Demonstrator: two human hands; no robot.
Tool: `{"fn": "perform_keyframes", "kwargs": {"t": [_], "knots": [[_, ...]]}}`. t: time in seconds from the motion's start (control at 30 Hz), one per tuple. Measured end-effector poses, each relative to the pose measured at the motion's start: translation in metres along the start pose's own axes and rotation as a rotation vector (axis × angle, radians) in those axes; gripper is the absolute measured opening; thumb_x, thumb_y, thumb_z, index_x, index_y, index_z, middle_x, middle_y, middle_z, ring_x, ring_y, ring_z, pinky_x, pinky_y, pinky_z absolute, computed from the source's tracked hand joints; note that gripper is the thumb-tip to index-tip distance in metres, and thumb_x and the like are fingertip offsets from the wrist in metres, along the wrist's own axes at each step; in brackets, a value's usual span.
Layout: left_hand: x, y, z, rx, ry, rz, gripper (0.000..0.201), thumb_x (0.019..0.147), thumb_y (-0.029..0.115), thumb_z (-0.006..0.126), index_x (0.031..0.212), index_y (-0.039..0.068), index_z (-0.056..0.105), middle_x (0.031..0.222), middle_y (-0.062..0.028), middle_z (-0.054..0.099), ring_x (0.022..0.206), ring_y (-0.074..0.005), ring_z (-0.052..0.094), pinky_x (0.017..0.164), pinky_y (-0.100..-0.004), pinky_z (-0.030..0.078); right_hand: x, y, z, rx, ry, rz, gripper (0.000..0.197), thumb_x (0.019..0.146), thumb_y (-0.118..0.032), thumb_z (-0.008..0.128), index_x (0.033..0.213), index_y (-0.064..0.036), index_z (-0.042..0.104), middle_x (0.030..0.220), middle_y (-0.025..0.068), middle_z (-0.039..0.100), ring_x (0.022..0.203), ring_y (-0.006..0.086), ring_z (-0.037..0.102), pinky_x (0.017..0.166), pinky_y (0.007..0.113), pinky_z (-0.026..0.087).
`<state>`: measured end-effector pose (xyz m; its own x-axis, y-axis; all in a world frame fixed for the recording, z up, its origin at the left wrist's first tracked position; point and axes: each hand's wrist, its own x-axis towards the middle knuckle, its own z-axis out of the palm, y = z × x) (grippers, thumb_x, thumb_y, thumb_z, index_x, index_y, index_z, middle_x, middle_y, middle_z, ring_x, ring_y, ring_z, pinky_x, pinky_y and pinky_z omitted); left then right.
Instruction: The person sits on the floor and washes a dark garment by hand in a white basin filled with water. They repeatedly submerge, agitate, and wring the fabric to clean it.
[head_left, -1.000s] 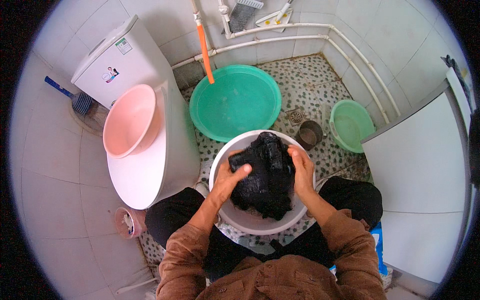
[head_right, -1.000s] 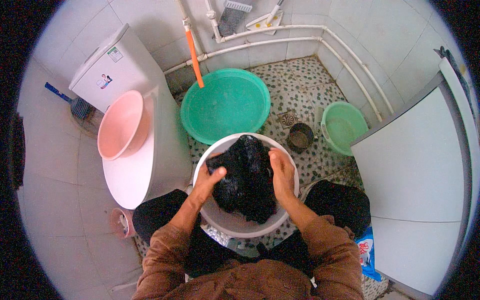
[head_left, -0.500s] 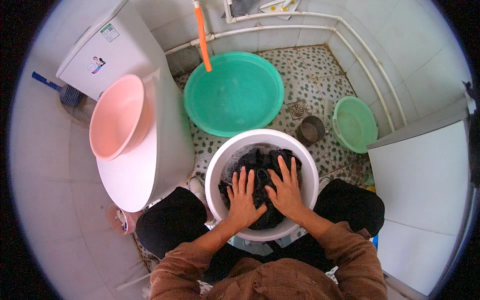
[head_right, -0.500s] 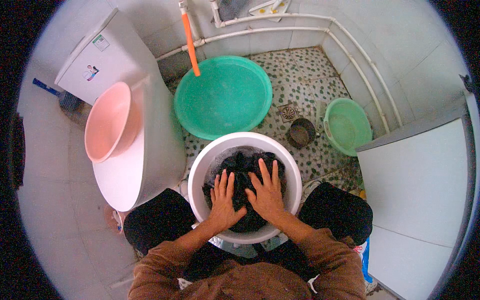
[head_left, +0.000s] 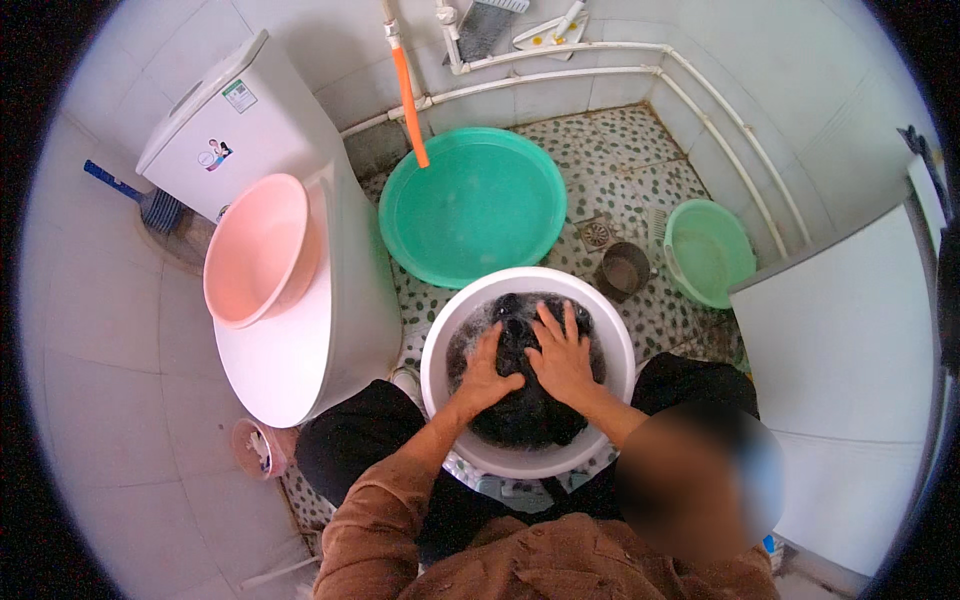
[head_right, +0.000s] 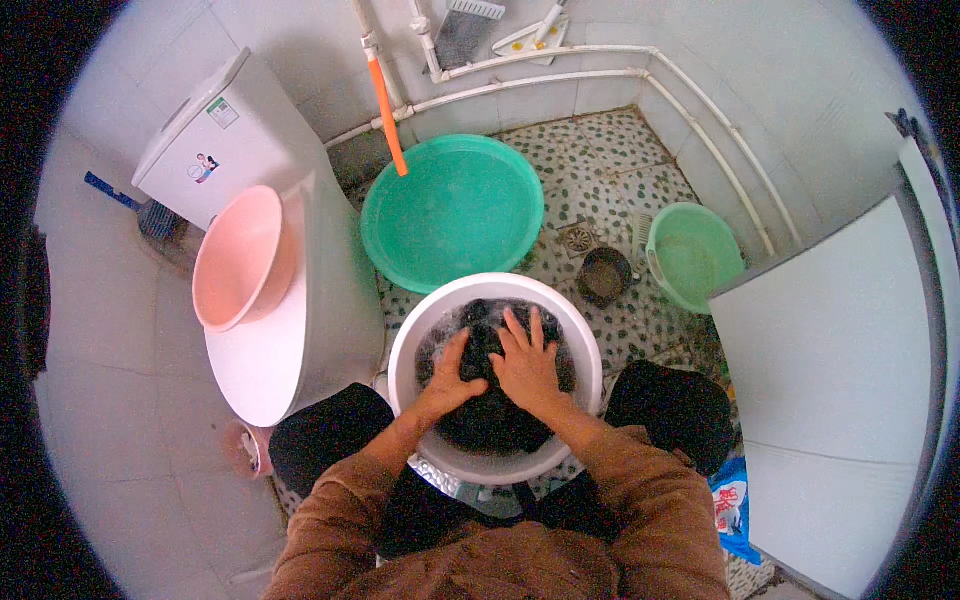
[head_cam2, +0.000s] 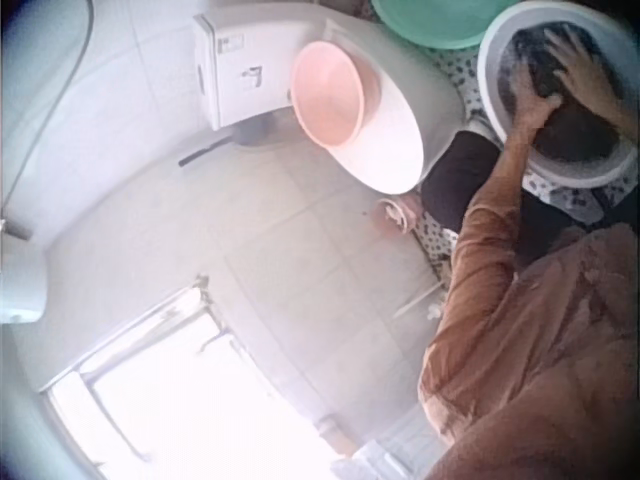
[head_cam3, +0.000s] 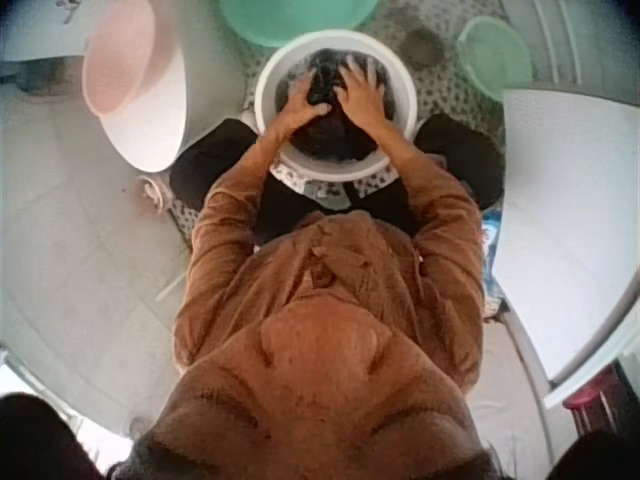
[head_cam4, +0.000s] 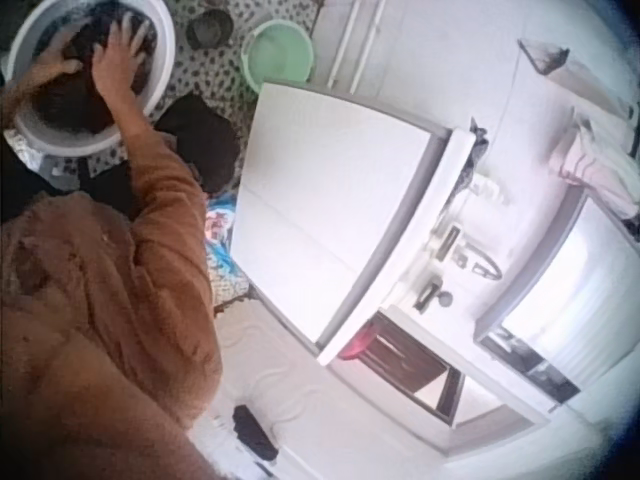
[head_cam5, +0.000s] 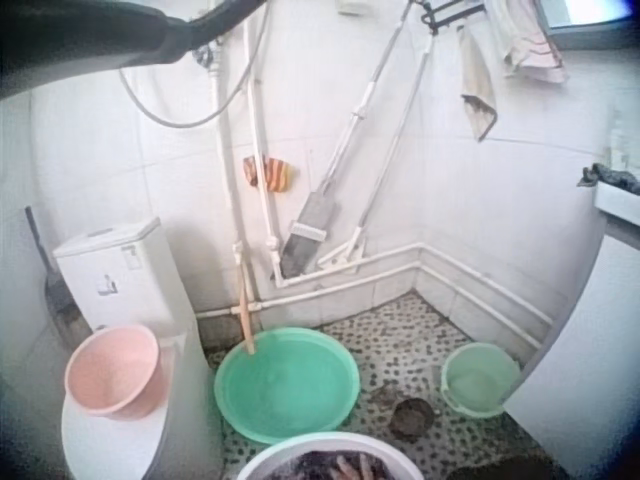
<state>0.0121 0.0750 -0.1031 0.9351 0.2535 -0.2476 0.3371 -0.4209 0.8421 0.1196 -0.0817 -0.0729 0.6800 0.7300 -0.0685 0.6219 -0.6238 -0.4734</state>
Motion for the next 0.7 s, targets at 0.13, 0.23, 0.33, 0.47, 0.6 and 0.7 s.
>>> {"fn": "perform_keyframes", "kwargs": {"t": [0.13, 0.23, 0.33, 0.47, 0.6, 0.7], "knots": [[-0.011, 0.030, -0.024, -0.368, 0.118, -0.229, 0.095, 0.084, 0.047, 0.075, 0.153, -0.001, 0.032, 0.159, -0.0224, 0.029, 0.149, -0.0342, 0.027, 0.120, -0.0401, 0.024, -0.018, 0.011, -0.001, 0.179, 0.197, 0.062, 0.059, 0.090, -0.024, 0.067, 0.142, -0.0021, 0.048, 0.158, 0.0143, 0.035, 0.148, 0.0405, 0.025, 0.115, 0.061, 0.024], [-0.014, 0.015, -0.031, -0.503, 0.146, -0.450, 0.093, 0.085, 0.048, 0.073, 0.151, -0.003, 0.033, 0.151, -0.0251, 0.041, 0.140, -0.0350, 0.042, 0.114, -0.0401, 0.035, -0.043, 0.022, 0.007, 0.454, 0.335, 0.314, 0.060, 0.091, -0.024, 0.066, 0.142, -0.0004, 0.046, 0.158, 0.0196, 0.033, 0.146, 0.0416, 0.028, 0.119, 0.051, 0.023], [-0.003, 0.015, -0.023, -0.402, 0.218, -0.580, 0.089, 0.090, 0.056, 0.066, 0.148, -0.006, 0.039, 0.144, -0.0252, 0.050, 0.130, -0.0343, 0.052, 0.108, -0.0404, 0.041, -0.045, 0.040, 0.011, 0.861, 0.216, 0.739, 0.064, 0.097, -0.037, 0.060, 0.144, 0.0036, 0.045, 0.151, 0.0238, 0.043, 0.142, 0.0398, 0.037, 0.118, 0.047, 0.027], [0.027, -0.006, -0.014, -0.680, 0.233, -0.791, 0.090, 0.090, 0.062, 0.063, 0.144, -0.007, 0.045, 0.143, -0.0237, 0.051, 0.129, -0.0322, 0.052, 0.108, -0.0408, 0.041, -0.002, 0.020, -0.020, 1.003, 0.113, 1.019, 0.077, 0.096, -0.056, 0.056, 0.144, 0.0037, 0.047, 0.148, 0.0216, 0.048, 0.137, 0.0357, 0.044, 0.114, 0.043, 0.032], [0.041, -0.020, -0.001, -0.931, 0.203, -0.648, 0.092, 0.088, 0.064, 0.065, 0.145, -0.006, 0.046, 0.144, -0.0201, 0.052, 0.129, -0.0302, 0.051, 0.108, -0.0408, 0.040, 0.019, 0.043, 0.011, 1.097, 0.185, 1.029, 0.083, 0.092, -0.064, 0.059, 0.141, 0.0027, 0.052, 0.144, 0.0201, 0.052, 0.132, 0.0338, 0.049, 0.110, 0.042, 0.036], [0.049, -0.026, 0.003, -0.975, 0.191, -0.646, 0.089, 0.088, 0.061, 0.067, 0.144, -0.005, 0.047, 0.144, -0.0178, 0.052, 0.129, -0.0293, 0.052, 0.109, -0.0403, 0.040, 0.025, 0.038, 0.009, 1.125, 0.099, 0.945, 0.082, 0.091, -0.064, 0.062, 0.138, 0.0028, 0.055, 0.140, 0.0188, 0.056, 0.129, 0.0323, 0.051, 0.108, 0.042, 0.037]]}}
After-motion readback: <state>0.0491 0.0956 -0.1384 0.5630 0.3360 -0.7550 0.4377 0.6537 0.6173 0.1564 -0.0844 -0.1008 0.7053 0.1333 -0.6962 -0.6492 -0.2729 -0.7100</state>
